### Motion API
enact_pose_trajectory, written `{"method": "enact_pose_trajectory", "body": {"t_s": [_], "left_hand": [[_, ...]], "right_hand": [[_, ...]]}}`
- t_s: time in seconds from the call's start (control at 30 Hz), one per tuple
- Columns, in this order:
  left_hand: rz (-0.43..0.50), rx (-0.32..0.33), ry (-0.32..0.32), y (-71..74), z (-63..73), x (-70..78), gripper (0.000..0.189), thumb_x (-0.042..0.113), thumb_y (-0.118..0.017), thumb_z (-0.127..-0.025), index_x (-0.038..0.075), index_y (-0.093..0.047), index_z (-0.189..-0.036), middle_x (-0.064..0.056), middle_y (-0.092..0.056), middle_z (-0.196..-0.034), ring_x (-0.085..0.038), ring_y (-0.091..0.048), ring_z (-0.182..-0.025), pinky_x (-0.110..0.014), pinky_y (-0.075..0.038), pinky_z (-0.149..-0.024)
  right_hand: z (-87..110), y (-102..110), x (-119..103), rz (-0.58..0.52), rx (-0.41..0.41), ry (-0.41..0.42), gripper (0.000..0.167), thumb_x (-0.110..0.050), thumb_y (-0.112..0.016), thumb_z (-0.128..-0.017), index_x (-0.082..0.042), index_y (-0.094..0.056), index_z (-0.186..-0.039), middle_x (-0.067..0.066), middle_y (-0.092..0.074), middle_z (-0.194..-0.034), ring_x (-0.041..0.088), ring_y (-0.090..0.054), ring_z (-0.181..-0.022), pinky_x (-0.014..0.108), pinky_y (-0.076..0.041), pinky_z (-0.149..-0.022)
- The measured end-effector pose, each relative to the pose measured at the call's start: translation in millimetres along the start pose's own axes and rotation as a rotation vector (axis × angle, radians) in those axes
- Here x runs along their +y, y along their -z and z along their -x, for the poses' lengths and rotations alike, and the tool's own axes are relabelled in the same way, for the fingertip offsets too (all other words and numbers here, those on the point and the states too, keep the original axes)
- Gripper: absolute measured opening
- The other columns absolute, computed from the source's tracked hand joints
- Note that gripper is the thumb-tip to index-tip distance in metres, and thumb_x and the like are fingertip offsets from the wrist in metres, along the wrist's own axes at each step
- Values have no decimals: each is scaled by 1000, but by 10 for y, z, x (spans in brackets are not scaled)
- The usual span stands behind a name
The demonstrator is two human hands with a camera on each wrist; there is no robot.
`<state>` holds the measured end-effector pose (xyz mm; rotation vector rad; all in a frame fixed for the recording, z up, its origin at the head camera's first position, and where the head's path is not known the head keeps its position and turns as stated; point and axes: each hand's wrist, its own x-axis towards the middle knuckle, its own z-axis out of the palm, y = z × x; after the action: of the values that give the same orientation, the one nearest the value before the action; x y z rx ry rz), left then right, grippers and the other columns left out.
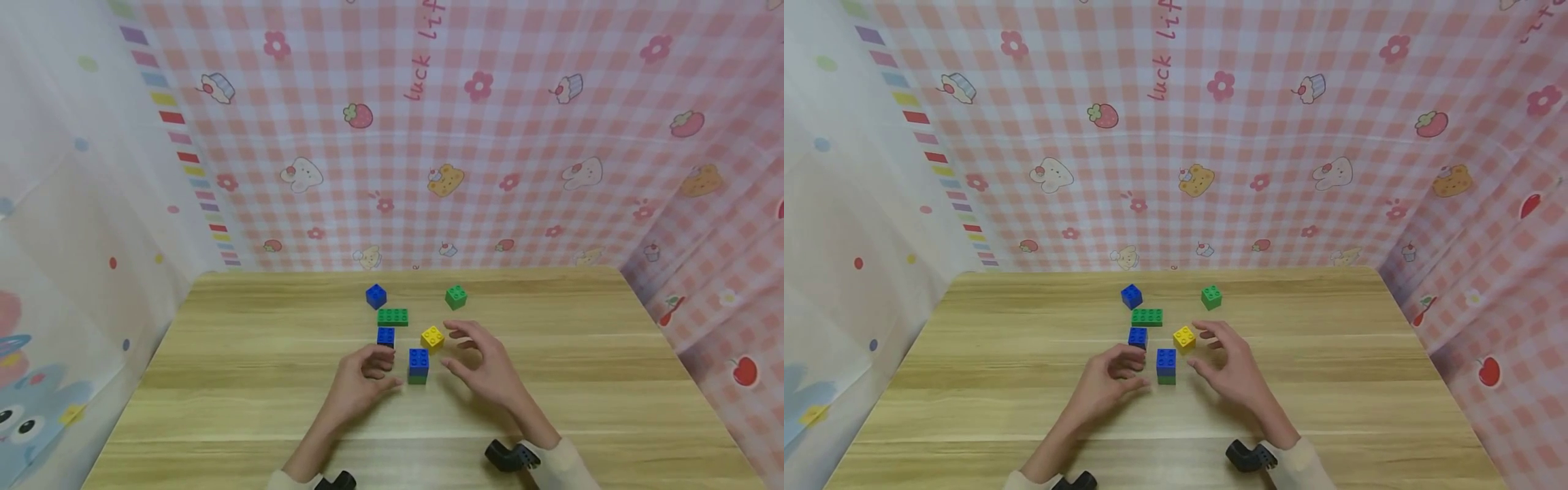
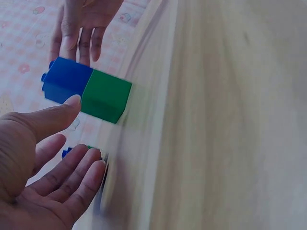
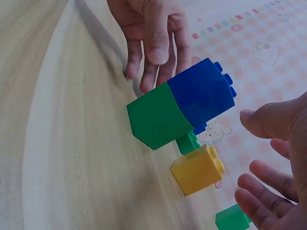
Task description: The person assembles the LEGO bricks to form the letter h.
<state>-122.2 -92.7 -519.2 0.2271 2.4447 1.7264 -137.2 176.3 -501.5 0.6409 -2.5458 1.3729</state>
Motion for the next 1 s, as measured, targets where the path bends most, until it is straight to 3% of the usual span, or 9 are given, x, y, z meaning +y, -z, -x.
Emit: {"method": "enact_pose_trajectory", "body": {"t_s": [0.2, 0.47, 0.77, 1.0], "left_hand": [[22, 82, 7, 92, -5, -3, 37, 14, -85, -84, 10, -70, -119, -10, -73, -109, -22, -69, -100, -20, -60, -82], [67, 190, 0, 150, -71, -51, 34, 7, -85, -83, 6, -71, -114, -15, -73, -106, -22, -68, -96, -19, -58, -77], [90, 227, 17, 134, -163, -137, 42, 7, -87, -81, 4, -68, -119, -17, -71, -109, -24, -69, -96, -17, -58, -76], [97, 197, 28, 142, -255, -179, 50, 10, -87, -81, 7, -66, -126, -15, -70, -117, -20, -70, -90, -19, -59, -77]], "right_hand": [[-31, 1, 26, -28, -15, -42, 62, -8, -83, -85, -16, -56, -141, 14, -62, -138, 31, -64, -119, 53, -58, -97], [-52, -43, 85, -57, -43, -113, 62, -10, -81, -88, -13, -54, -143, 12, -59, -144, 34, -62, -123, 56, -54, -103], [-79, -133, 149, -110, -96, -281, 62, -15, -79, -91, -14, -50, -147, 8, -58, -147, 27, -60, -128, 50, -52, -108], [-107, -212, 254, -147, -99, -325, 65, -11, -79, -90, -14, -49, -148, 7, -59, -146, 27, -58, -131, 46, -51, -109]]}}
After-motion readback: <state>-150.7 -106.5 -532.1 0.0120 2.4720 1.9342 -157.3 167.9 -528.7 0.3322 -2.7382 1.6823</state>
